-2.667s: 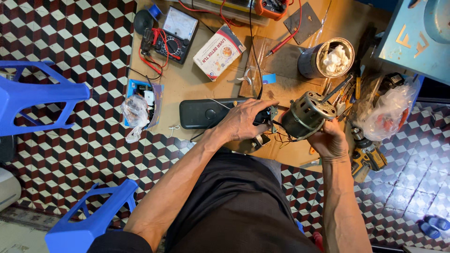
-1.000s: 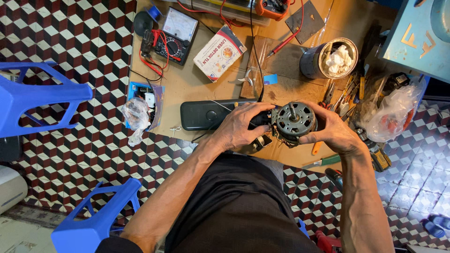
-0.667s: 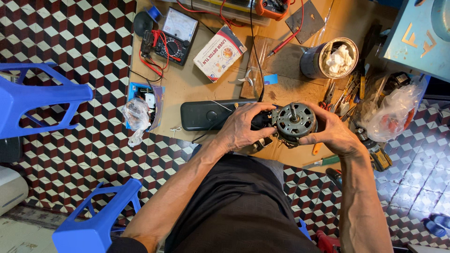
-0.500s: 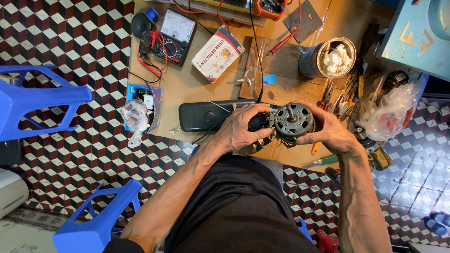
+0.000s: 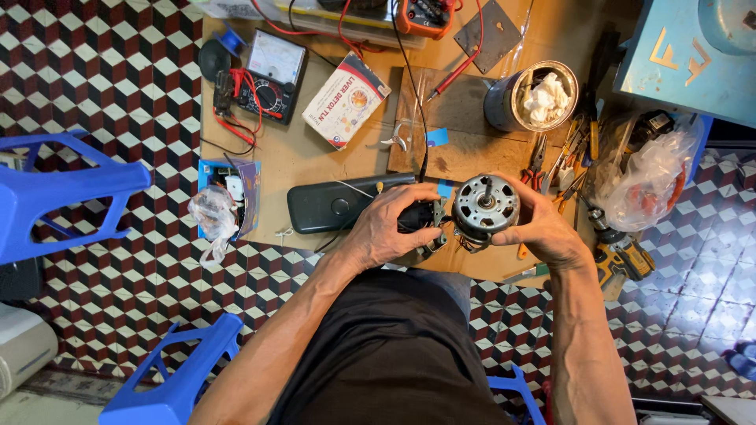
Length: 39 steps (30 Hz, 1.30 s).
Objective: The person disassembles a small motor, removes the rotor, applies lubricant to the bearings, and reassembles the motor. They use pliers, a screwdriver, a cordless drill, and a lubricant bottle to perform the maintenance.
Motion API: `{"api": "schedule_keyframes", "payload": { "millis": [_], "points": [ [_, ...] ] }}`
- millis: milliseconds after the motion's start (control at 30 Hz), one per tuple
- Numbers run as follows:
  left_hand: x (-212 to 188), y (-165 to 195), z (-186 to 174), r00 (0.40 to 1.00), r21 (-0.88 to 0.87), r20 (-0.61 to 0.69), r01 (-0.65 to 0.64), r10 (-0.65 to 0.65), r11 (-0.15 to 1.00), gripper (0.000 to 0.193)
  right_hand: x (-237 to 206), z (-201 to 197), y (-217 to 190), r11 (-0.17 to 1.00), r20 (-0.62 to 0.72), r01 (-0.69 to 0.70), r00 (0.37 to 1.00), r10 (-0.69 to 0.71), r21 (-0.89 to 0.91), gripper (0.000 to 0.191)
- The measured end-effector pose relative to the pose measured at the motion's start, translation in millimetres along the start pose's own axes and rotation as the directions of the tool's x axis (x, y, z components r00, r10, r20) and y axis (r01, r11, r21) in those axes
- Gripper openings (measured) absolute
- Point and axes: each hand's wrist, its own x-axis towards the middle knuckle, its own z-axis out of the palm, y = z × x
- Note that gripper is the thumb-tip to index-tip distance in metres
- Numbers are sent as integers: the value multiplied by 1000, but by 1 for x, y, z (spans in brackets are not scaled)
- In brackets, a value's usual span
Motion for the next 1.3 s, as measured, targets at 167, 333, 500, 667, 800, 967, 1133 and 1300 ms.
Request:
{"api": "schedule_keyframes", "payload": {
  "millis": [167,333,500,667,800,967,1133,1300],
  "points": [
    [2,9,4,999,75,21,42,-43,996,53,-3,-20,21,985,-75,59,996,-48,159,123],
    [3,12,15,1000,120,8,28,-30,992,51,-8,-36,27,989,-76,58,996,-48,134,122],
    [3,14,19,999,129,3,49,-50,990,50,-8,-39,24,993,-80,46,996,-37,113,116],
    [4,16,21,996,134,8,84,-86,987,50,-6,-41,19,996,-73,45,997,-39,83,113],
    [6,13,21,994,112,25,99,-103,989,50,-6,-40,20,996,-83,30,996,-22,89,114],
    [4,12,20,989,111,37,137,-142,984,52,-7,-40,22,987,-91,61,995,-48,147,117],
    [5,13,19,991,110,32,123,-127,986,51,-8,-40,21,990,-58,19,998,-11,137,117],
    [5,10,19,995,98,26,91,-94,991,51,-11,-32,17,994,-7,22,1000,-22,108,113]
  ]
}}
